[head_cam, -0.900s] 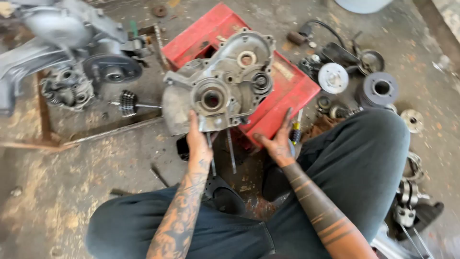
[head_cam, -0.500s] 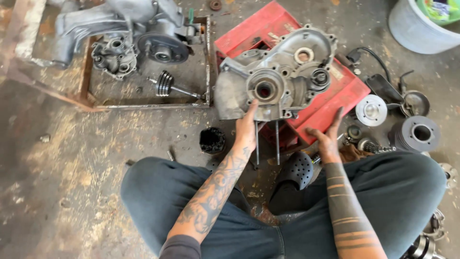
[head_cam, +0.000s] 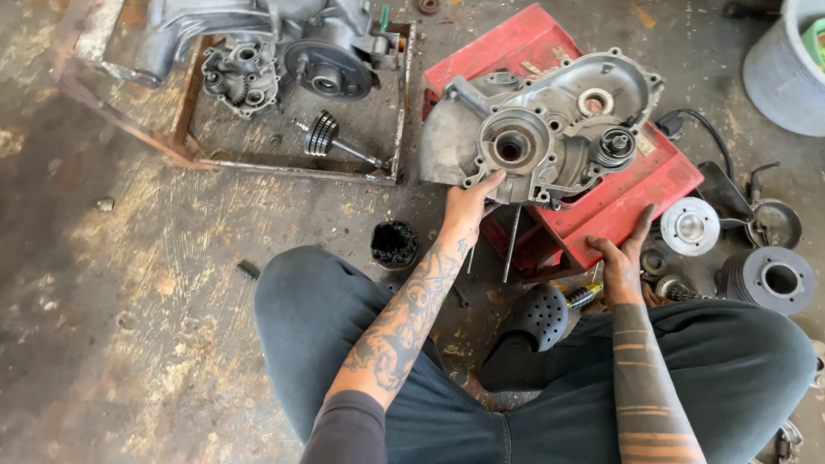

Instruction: The person sits on the floor and assembles parts of a disassembled engine. They handle a large engine casing, insert a gear into a shaft, and fit the assembly into the casing. The person also picks up and examines other components like a clutch plate and a spring.

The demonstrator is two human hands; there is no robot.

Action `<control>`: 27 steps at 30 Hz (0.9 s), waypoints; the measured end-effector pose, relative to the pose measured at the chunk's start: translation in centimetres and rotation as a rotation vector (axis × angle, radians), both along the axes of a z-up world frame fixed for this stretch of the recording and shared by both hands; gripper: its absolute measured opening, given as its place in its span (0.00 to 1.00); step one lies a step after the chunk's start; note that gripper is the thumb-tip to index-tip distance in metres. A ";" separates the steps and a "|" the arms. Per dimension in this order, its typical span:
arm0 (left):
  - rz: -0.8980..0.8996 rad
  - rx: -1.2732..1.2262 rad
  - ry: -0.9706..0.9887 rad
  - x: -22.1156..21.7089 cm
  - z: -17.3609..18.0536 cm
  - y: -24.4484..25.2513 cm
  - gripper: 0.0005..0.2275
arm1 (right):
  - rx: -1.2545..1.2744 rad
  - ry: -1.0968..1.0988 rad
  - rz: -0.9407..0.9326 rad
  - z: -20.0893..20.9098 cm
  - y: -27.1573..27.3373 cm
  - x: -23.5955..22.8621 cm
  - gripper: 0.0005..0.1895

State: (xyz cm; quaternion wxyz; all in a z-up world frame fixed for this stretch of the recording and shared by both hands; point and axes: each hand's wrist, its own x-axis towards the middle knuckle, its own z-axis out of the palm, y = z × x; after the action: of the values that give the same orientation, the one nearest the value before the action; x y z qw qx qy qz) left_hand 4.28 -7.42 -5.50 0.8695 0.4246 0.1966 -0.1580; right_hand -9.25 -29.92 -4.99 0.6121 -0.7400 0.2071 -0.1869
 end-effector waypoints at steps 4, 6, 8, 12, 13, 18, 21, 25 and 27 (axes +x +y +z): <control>0.026 0.039 0.015 1.9 -3.0 -0.7 0.36 | 0.000 -0.021 0.010 -1.8 -1.4 0.1 0.57; 0.008 0.093 0.039 2.7 -3.7 -0.8 0.38 | 0.003 -0.037 0.013 -2.3 -1.9 0.1 0.57; 0.002 0.068 0.041 2.2 -0.9 -0.1 0.39 | 0.007 -0.039 0.022 -2.6 -2.3 0.1 0.56; -0.023 0.087 0.028 3.1 -2.4 -0.3 0.40 | -0.110 0.084 0.015 -1.8 -1.5 0.3 0.55; -0.009 0.080 0.028 3.1 -2.5 -0.5 0.40 | -0.117 0.083 0.029 -1.8 -1.5 0.2 0.55; -0.103 0.037 -0.158 1.9 -0.3 1.1 0.14 | -0.258 0.000 0.049 -4.2 -2.8 -0.2 0.50; -0.096 0.087 -0.271 1.3 1.4 1.5 0.23 | -0.233 -0.058 0.039 -3.6 -2.1 0.1 0.49; -0.055 0.172 -0.374 1.6 1.5 0.4 0.27 | -0.256 -0.038 0.016 -3.5 -1.8 0.2 0.48; -0.056 0.293 -0.361 1.3 2.1 0.1 0.27 | -0.230 -0.011 0.035 -2.6 -1.3 -0.3 0.47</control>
State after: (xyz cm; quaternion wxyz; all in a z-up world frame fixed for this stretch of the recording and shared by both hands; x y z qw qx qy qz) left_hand 5.60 -7.29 -3.39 0.8149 0.5730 0.0467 -0.0731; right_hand -9.51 -31.24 -7.55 0.5276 -0.8076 0.1681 -0.2028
